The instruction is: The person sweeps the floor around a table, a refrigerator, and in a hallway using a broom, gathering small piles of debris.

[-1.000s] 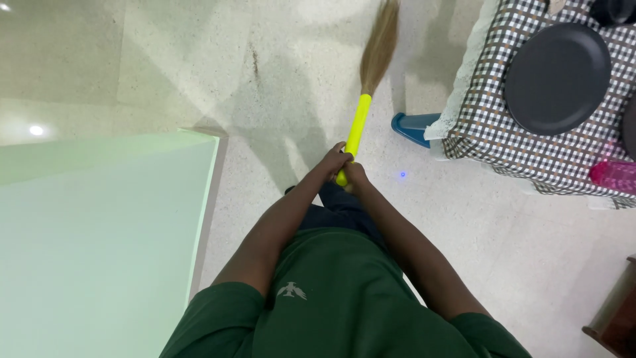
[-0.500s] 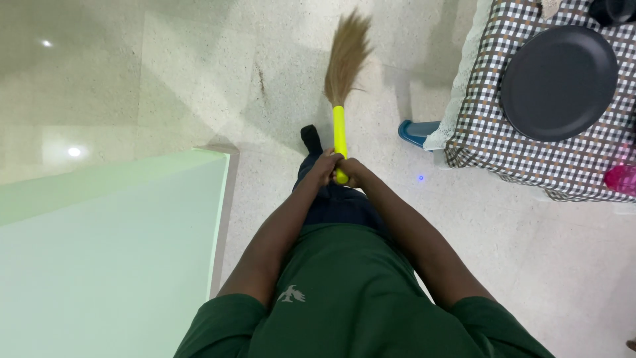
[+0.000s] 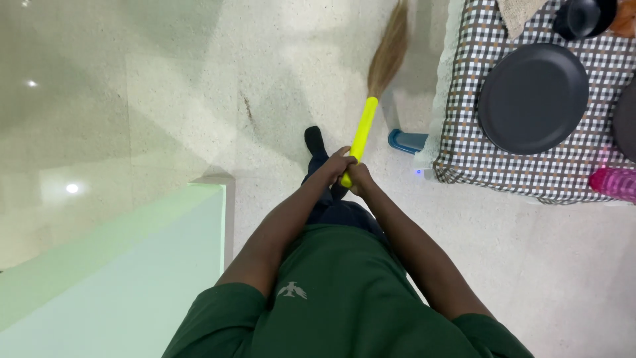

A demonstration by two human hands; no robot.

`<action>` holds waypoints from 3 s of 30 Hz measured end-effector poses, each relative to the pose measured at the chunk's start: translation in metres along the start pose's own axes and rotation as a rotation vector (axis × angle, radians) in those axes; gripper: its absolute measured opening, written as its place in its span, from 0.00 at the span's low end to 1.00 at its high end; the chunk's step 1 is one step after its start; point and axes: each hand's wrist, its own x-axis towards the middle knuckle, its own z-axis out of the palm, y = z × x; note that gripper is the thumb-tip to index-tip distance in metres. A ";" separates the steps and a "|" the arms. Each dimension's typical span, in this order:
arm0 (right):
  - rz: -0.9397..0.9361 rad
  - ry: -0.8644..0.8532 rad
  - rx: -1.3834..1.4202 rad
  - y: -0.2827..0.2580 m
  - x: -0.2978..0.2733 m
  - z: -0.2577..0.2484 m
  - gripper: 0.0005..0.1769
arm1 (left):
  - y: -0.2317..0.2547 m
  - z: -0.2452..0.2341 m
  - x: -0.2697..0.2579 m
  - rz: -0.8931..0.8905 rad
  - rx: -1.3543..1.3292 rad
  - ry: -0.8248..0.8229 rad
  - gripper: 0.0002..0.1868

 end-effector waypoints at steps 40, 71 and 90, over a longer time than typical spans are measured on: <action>0.211 -0.030 -0.276 -0.207 0.111 0.075 0.11 | 0.179 -0.070 0.128 -0.079 -0.001 -0.076 0.23; 0.171 -0.032 -0.438 -0.502 0.228 0.101 0.10 | 0.440 -0.067 0.293 -0.073 -0.096 -0.055 0.26; -0.283 -0.096 -0.284 -0.729 0.252 0.240 0.18 | 0.738 -0.132 0.363 0.197 -0.024 -0.121 0.28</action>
